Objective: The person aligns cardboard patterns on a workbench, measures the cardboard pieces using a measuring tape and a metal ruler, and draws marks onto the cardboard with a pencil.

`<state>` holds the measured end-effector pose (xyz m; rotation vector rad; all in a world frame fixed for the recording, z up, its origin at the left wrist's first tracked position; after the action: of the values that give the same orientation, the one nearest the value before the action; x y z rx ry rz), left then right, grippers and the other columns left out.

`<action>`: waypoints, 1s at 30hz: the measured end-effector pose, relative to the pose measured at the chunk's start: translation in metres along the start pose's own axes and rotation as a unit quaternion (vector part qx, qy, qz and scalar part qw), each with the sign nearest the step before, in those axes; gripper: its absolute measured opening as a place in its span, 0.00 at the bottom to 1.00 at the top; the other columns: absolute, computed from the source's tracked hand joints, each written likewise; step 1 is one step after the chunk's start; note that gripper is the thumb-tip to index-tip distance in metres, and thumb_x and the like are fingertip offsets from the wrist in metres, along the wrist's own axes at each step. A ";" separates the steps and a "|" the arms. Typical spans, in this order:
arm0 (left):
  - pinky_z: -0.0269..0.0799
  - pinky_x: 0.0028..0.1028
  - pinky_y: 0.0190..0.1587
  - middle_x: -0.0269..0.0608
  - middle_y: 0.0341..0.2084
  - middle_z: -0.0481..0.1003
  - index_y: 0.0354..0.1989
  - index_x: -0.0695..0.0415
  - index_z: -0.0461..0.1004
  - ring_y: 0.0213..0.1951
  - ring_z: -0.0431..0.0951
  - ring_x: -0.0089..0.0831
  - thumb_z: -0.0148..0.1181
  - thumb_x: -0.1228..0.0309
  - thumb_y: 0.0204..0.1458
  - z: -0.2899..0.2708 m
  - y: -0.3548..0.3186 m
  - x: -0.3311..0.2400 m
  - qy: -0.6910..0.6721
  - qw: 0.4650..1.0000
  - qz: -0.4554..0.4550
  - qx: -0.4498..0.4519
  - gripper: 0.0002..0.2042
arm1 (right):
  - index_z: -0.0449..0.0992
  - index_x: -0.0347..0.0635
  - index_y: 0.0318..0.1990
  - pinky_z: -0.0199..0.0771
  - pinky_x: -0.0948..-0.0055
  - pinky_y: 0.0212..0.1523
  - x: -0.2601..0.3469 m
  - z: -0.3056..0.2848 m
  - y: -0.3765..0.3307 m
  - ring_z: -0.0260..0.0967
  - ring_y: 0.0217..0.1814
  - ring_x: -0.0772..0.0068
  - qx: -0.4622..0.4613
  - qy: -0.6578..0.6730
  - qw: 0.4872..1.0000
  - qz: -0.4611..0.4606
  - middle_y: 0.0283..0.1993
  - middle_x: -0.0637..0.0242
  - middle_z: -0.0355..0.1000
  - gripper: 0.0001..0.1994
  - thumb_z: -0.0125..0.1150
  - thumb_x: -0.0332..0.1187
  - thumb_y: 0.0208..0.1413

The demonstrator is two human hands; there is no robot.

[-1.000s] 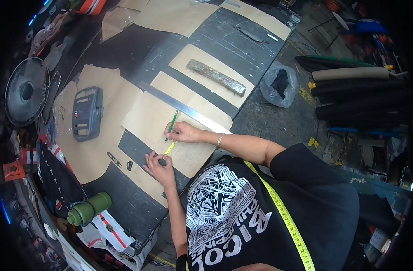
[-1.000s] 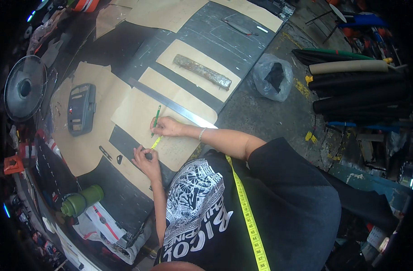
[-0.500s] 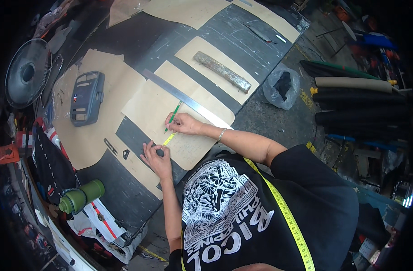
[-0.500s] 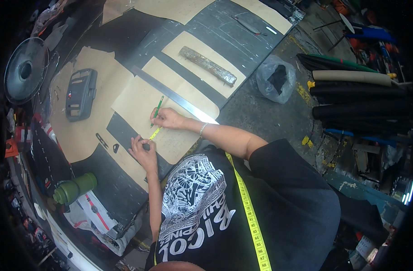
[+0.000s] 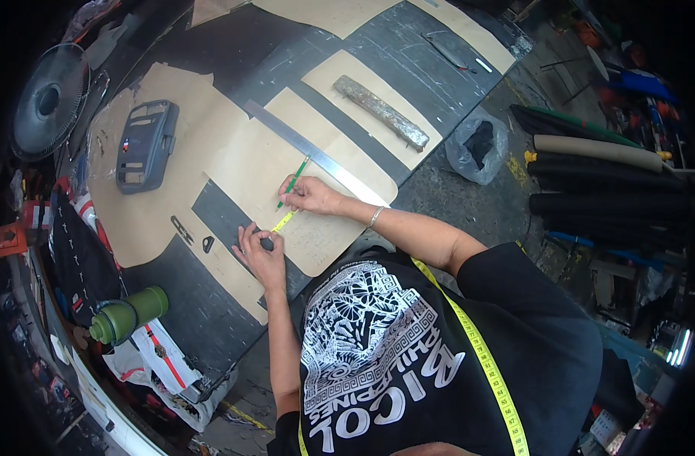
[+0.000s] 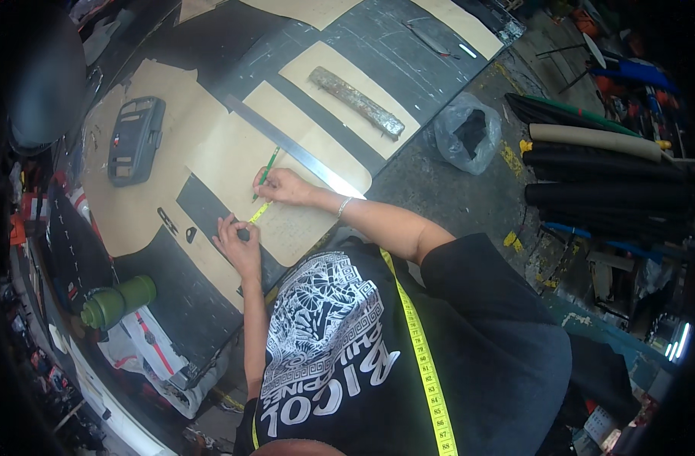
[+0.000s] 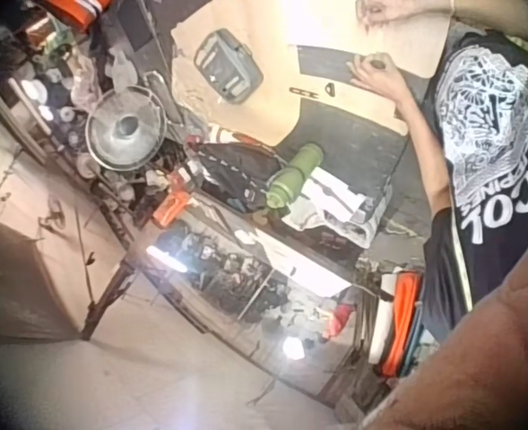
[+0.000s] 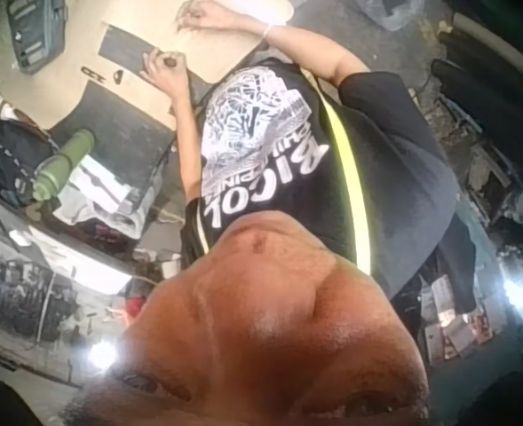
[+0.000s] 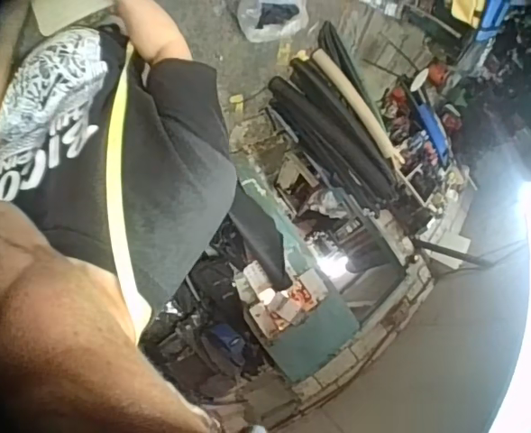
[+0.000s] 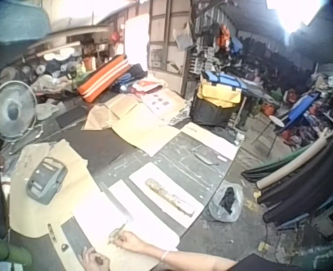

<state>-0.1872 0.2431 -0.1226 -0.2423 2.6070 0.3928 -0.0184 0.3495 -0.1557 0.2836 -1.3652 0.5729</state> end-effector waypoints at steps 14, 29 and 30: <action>0.43 0.58 0.74 0.39 0.55 0.74 0.34 0.52 0.74 0.70 0.65 0.45 0.68 0.69 0.49 0.002 -0.003 0.006 -0.027 0.999 0.013 -0.026 0.08 | 0.75 0.43 0.49 0.72 0.79 0.34 0.006 -0.006 -0.003 0.71 0.33 0.83 0.024 -0.096 0.994 -0.036 0.32 0.73 0.73 0.10 0.61 0.38 0.68; 0.41 0.58 0.75 0.36 0.56 0.75 0.36 0.51 0.74 0.71 0.64 0.41 0.70 0.67 0.48 0.004 0.001 0.004 -0.026 1.000 -0.013 -0.009 0.10 | 0.79 0.36 0.44 0.67 0.74 0.28 0.014 0.021 -0.019 0.66 0.25 0.82 -0.059 -0.161 0.983 -0.060 0.26 0.69 0.72 0.11 0.62 0.37 0.65; 0.42 0.58 0.75 0.36 0.56 0.75 0.36 0.51 0.74 0.71 0.64 0.41 0.70 0.66 0.48 0.004 0.001 0.003 -0.024 1.000 -0.011 -0.012 0.11 | 0.79 0.37 0.45 0.67 0.73 0.28 0.012 0.024 -0.018 0.66 0.24 0.81 -0.056 -0.178 0.981 -0.063 0.26 0.68 0.73 0.11 0.62 0.37 0.65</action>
<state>-0.1881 0.2449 -0.1272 -0.2665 2.5510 0.4162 -0.0274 0.3247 -0.1365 0.3909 -1.7040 0.3477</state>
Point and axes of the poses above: each hand's wrist, its own y-axis towards the middle knuckle, its own z-axis out of the palm, x = y × z, the point moved 7 cm from there along y, towards the middle knuckle
